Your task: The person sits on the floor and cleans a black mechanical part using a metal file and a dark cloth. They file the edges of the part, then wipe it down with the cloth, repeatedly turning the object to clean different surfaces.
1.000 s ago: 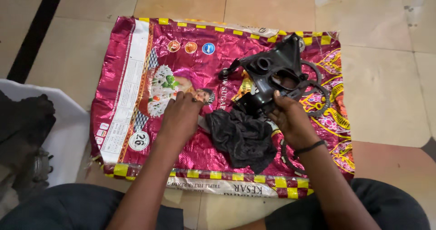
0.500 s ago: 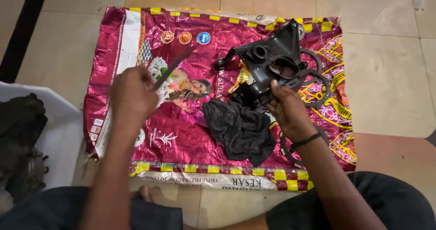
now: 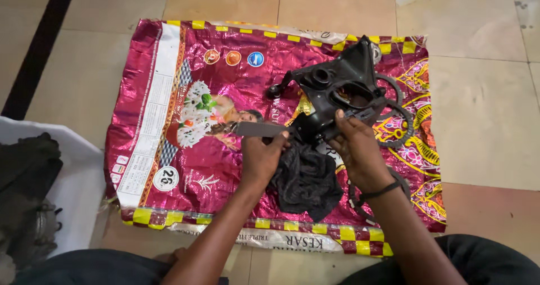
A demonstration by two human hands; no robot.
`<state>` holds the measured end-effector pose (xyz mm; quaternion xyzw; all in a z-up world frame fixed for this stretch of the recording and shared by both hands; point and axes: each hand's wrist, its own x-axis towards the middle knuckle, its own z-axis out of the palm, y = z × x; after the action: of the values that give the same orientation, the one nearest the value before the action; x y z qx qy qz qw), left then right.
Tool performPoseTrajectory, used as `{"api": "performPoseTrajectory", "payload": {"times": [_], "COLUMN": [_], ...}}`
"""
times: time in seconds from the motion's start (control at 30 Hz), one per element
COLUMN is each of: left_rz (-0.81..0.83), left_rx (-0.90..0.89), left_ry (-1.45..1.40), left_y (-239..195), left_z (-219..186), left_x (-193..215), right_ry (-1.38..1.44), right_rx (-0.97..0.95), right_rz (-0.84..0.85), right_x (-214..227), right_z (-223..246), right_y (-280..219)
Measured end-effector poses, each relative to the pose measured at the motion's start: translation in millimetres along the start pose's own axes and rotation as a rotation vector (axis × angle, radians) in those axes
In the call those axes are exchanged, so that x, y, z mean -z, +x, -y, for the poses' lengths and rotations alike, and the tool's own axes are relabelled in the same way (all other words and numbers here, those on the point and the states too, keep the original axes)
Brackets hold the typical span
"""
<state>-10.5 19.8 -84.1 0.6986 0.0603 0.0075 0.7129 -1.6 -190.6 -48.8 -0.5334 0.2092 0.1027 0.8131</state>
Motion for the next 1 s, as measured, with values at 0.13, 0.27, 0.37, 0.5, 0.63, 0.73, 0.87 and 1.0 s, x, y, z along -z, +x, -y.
{"api": "performPoseTrajectory", "payload": {"times": [0.13, 0.27, 0.37, 0.5, 0.63, 0.73, 0.87, 1.0], "left_rz": [-0.015, -0.015, -0.046, 0.027, 0.123, 0.112, 0.197, 0.228], "left_rx": [-0.025, -0.038, -0.121, -0.174, -0.040, 0.021, -0.165, -0.152], "left_ry": [-0.038, 0.103, 0.229, 0.232, 0.372, 0.365, 0.702, 0.920], "left_y": [-1, -1, -2, 2, -2, 15, 13, 14], "left_z": [-16, -31, -29, -16, -15, -42, -81, -107], "left_x": [-2, -2, -5, -3, -7, 20, 44, 52], "right_ry": [-0.040, -0.092, -0.116, -0.123, -0.176, -0.173, -0.184, -0.170], "right_rx": [0.002, 0.005, 0.022, 0.049, 0.051, 0.046, 0.049, 0.065], "right_rz": [-0.029, -0.029, -0.022, -0.031, -0.030, -0.041, -0.055, -0.027], "right_x": [-3, -11, -9, -15, -17, -16, -14, -9], "right_z": [0, 0, -2, -4, 0, 2, 4, 1], "right_y": [-1, -5, -7, -8, -8, -9, -8, -4]}}
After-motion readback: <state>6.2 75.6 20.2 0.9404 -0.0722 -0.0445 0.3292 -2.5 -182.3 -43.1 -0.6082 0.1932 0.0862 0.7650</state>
